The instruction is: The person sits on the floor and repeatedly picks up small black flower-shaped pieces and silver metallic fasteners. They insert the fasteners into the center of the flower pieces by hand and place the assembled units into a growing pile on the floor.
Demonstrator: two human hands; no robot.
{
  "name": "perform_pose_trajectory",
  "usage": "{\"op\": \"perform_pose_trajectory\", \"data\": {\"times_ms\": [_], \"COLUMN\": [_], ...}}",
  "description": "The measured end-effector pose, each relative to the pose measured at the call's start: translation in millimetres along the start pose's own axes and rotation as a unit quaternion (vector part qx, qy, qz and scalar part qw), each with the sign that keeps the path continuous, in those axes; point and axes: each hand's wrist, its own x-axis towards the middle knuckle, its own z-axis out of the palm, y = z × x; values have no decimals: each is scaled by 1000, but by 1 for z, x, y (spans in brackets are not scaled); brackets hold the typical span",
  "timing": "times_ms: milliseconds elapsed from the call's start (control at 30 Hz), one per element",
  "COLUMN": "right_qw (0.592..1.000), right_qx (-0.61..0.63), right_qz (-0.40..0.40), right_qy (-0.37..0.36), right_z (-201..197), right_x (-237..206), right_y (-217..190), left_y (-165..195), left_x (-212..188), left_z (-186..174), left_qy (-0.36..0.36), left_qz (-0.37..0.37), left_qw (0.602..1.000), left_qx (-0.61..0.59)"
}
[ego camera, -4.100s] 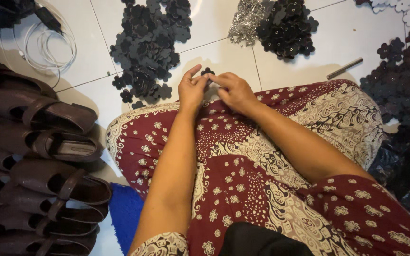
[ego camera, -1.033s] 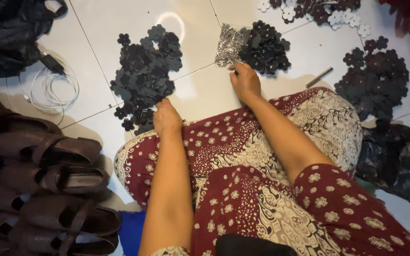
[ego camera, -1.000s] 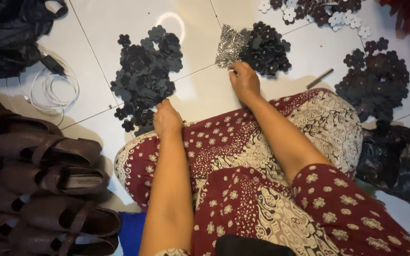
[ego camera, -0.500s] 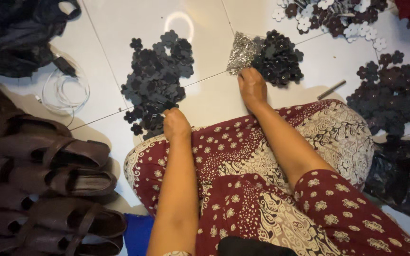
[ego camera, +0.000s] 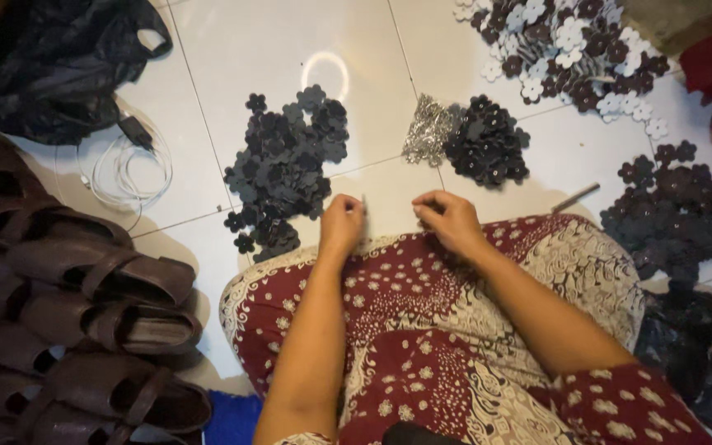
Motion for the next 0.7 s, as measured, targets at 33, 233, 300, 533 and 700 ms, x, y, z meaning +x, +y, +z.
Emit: {"op": "perform_pose_trajectory", "data": {"times_ms": [33,233,300,533,700], "right_qw": [997,993,988,968,973], "right_qx": [66,90,144,240,97], "right_qz": [33,50,35,-45,-182], "right_qy": [-24,-55,-37,61,105], "right_z": [0,-14,-20,-21,-14], "right_x": [-2,-23,-27,-8,2], "right_y": [-6,-29,-32,-31,-10], "left_y": [2,27,37,47,38], "left_x": [0,-3,-2,7,9], "left_z": [4,24,28,42,44], "left_qy": [-8,-154,-159,-149,-181], "left_qz": [15,-118,-100,-37,-33], "left_qw": [999,897,879,869,870], "left_qx": [-46,-398,-437,-470,-457]}}
